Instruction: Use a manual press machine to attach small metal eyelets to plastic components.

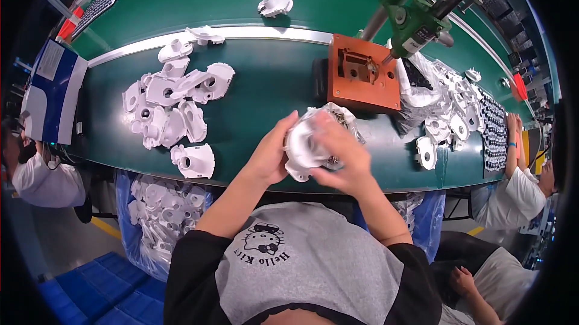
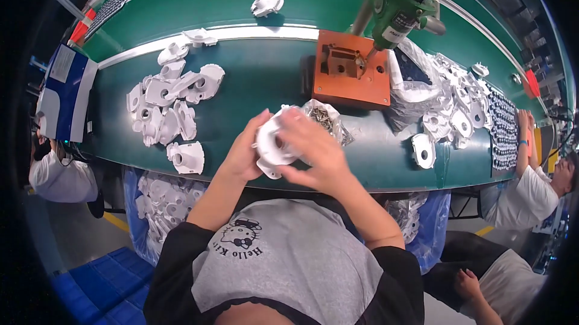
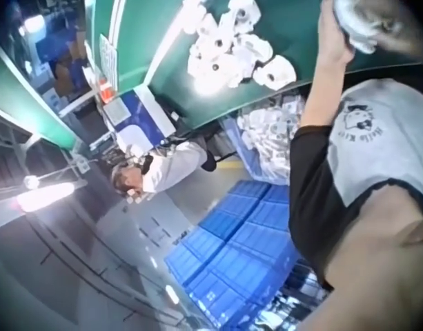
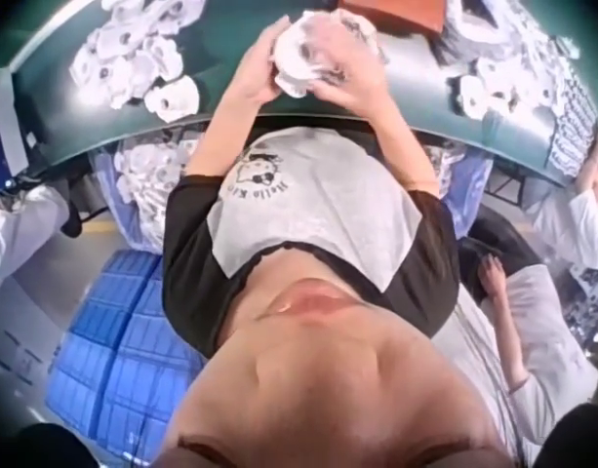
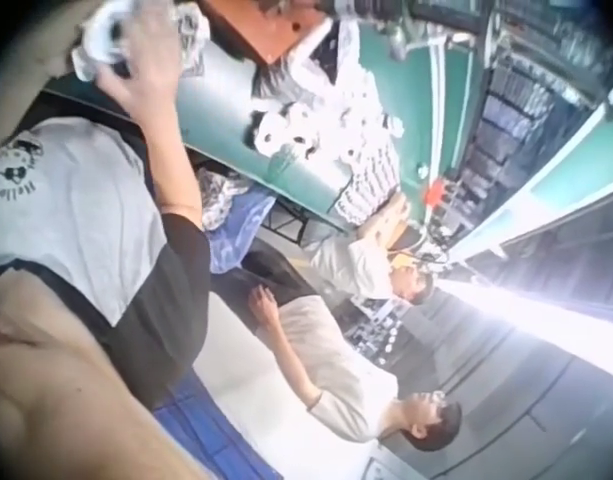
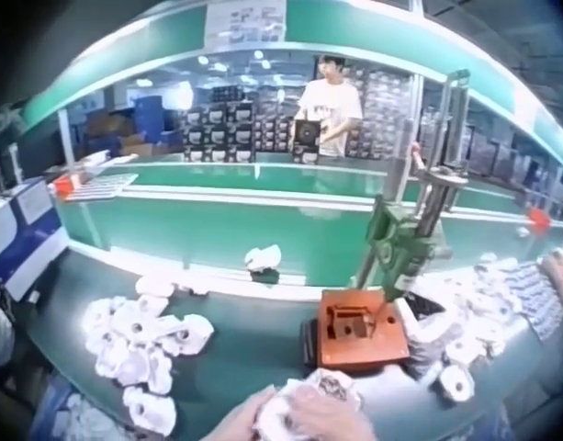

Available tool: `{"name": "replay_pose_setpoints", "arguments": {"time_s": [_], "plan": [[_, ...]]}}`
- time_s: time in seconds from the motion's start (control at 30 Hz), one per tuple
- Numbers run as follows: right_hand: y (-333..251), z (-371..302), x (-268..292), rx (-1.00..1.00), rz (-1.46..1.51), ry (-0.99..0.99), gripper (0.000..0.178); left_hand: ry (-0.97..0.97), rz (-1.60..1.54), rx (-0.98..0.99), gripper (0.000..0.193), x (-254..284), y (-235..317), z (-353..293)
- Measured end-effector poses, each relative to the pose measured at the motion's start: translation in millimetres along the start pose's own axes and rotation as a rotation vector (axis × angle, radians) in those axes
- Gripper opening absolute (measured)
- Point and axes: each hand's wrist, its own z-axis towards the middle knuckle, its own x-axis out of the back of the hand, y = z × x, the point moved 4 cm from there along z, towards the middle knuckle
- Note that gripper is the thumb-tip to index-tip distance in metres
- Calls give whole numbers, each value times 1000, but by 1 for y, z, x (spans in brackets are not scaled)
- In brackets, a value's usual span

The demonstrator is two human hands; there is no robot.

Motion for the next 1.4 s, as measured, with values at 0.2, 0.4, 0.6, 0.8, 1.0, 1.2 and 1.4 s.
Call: {"name": "replay_pose_setpoints", "arguments": {"time_s": [0.2,0.4,0.6,0.8,1.0,1.2,1.4], "plan": [[13,-3,-23,-75,129,-29,56,65,-17,-97,43,10,0,-5],[28,-16,-26,-186,297,-5,54,-37,158,-104,43,6,0,-7],[32,-17,-24,-226,430,54,52,-23,308,-128,50,16,-3,-2],[28,-15,-24,-226,435,81,51,-50,571,-156,74,14,5,-8],[28,-18,-28,-270,455,61,51,-85,630,-174,79,15,4,-5],[42,-19,-22,-481,998,332,39,-110,524,-587,46,-4,2,-14],[35,-10,-28,-782,1376,537,38,-70,1296,-1181,66,-20,-5,-15]]}}
